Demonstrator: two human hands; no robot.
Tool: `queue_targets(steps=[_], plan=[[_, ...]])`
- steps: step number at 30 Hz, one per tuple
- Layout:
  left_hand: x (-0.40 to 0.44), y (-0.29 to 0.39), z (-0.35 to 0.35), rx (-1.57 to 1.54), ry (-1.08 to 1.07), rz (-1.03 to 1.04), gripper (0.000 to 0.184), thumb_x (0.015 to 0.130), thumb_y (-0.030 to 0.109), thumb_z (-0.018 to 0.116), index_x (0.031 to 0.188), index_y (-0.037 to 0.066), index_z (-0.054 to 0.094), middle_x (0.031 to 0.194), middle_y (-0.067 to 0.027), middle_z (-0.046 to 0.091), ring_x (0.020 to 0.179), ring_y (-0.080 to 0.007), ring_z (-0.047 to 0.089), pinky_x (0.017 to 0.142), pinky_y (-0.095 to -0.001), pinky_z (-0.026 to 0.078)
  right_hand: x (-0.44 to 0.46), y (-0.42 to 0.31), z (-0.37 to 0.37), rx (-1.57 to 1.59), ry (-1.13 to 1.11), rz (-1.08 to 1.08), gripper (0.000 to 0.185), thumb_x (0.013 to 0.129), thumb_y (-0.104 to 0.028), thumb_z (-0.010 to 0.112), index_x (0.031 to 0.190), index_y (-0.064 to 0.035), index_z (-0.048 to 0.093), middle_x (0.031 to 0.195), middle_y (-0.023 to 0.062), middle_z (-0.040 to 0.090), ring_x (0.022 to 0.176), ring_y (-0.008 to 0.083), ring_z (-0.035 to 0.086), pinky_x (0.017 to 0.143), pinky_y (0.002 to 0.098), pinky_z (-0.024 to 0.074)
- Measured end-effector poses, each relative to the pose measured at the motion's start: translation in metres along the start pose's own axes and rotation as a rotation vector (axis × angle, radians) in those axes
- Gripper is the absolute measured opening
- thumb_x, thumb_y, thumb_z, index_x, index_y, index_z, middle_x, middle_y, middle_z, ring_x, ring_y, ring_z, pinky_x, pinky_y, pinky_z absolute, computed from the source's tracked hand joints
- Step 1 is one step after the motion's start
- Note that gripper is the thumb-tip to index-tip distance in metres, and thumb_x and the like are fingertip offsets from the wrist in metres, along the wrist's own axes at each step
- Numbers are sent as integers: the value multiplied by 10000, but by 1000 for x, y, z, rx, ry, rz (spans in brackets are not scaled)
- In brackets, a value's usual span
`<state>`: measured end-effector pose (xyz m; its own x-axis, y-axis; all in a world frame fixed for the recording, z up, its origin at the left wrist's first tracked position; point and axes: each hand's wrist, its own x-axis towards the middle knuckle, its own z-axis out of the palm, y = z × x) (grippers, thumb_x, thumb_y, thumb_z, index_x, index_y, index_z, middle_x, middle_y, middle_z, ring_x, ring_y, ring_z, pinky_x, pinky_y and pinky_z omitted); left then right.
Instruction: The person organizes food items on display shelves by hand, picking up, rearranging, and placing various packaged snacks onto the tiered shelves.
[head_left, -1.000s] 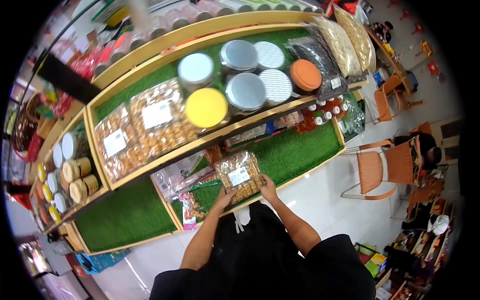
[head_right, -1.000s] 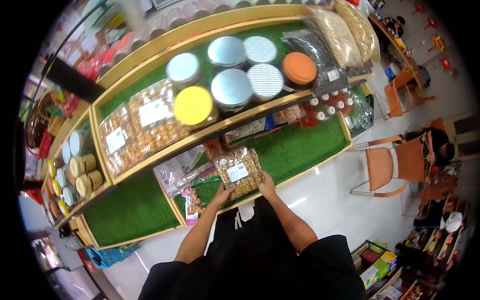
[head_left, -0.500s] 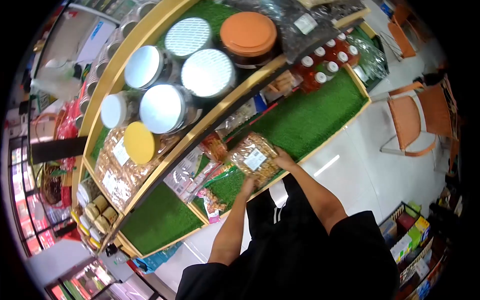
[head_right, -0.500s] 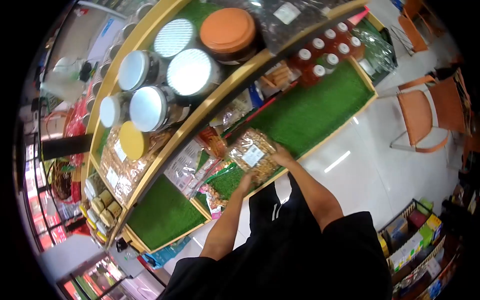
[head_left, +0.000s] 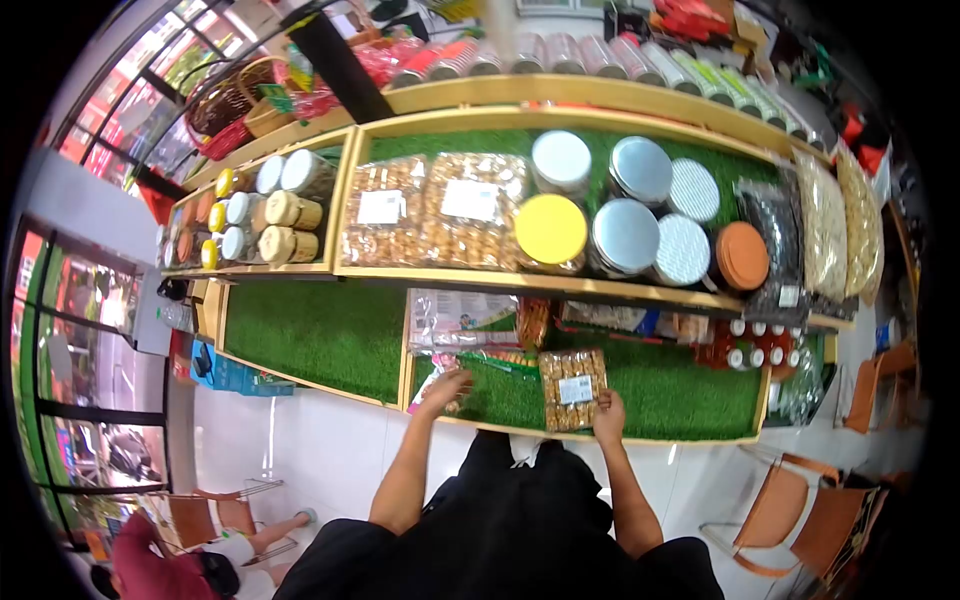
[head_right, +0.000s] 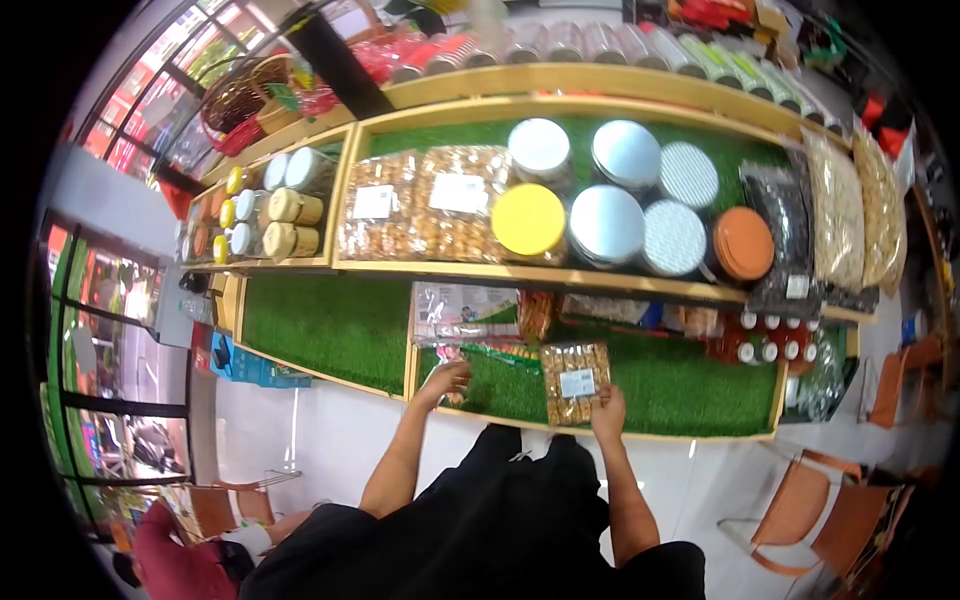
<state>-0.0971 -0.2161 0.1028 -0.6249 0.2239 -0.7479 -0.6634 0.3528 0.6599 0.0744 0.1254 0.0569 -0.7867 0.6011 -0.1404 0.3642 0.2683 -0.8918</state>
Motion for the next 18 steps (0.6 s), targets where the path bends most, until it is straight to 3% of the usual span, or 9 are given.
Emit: queue_targets(steps=[3, 7, 9, 11, 12, 13, 15, 17, 18], plan=[[-49, 48, -59, -190, 191, 268, 322, 912, 166, 513, 1173, -2, 599, 971, -90, 673, 834, -162, 626, 730, -283, 497, 12, -78, 15, 135, -148, -14, 234, 791, 59, 524, 989, -7, 631, 807, 51, 597, 705, 110, 531, 660, 252, 456], [-94, 117, -118, -316, 354, 505, 337, 927, 141, 514, 1210, -39, 556, 1107, -126, 642, 957, -182, 612, 832, -307, 490, 19, -191, 59, 183, -302, -286, 228, 812, 33, 547, 1028, 3, 614, 860, 61, 624, 778, 133, 581, 742, 263, 478], [-103, 147, -137, -229, 441, 632, 393, 896, 164, 540, 1248, -11, 537, 1140, -99, 640, 1021, -187, 595, 873, -332, 476, 20, -261, 79, 162, -393, -452, 248, 797, 27, 559, 1039, 4, 611, 932, 70, 620, 826, 145, 595, 773, 271, 483], [-91, 169, -150, -100, 549, 836, 462, 846, 189, 612, 1245, -31, 534, 1213, -145, 596, 1058, -243, 576, 931, -365, 454, 35, -308, 106, 115, -412, -616, 265, 776, 28, 566, 1036, 6, 613, 980, 95, 612, 859, 180, 605, 792, 291, 481], [-91, 182, -154, 48, 644, 879, 517, 821, 188, 637, 1266, -43, 512, 1256, -194, 549, 1142, -279, 530, 980, -384, 421, 36, -349, 111, 58, -465, -541, 290, 766, 24, 561, 1053, 14, 604, 1012, 133, 594, 939, 230, 597, 811, 317, 480], [-94, 194, -156, 205, 730, 905, 575, 796, 188, 662, 1288, -56, 491, 1299, -242, 503, 1226, -316, 484, 1030, -403, 388, 49, -378, 124, -56, -305, -910, 321, 781, -6, 572, 1102, 17, 582, 1041, 161, 581, 1012, 279, 570, 867, 353, 459], [-98, 216, -154, 405, 738, 817, 734, 761, 234, 673, 1379, -27, 375, 1415, -249, 363, 1316, -370, 355, 1087, -473, 294, 77, -435, 147, -76, -281, -796, 407, 807, -86, 600, 1189, 33, 523, 1179, 189, 531, 1107, 328, 518, 996, 392, 382], [-77, 219, -153, 499, 787, 864, 819, 793, 282, 661, 1441, -21, 261, 1451, -254, 294, 1375, -393, 244, 1106, -524, 231, 131, -481, 177, -123, -195, -1039, 435, 838, -137, 582, 1234, 28, 507, 1207, 199, 518, 1163, 343, 489, 1037, 410, 354], [-78, 224, -152, 513, 779, 816, 806, 819, 299, 642, 1443, -32, 255, 1475, -246, 261, 1394, -381, 214, 1114, -536, 220, 147, -499, 193, -154, -125, -976, 434, 856, -154, 567, 1244, 29, 501, 1228, 212, 511, 1177, 361, 477, 1059, 433, 329]])
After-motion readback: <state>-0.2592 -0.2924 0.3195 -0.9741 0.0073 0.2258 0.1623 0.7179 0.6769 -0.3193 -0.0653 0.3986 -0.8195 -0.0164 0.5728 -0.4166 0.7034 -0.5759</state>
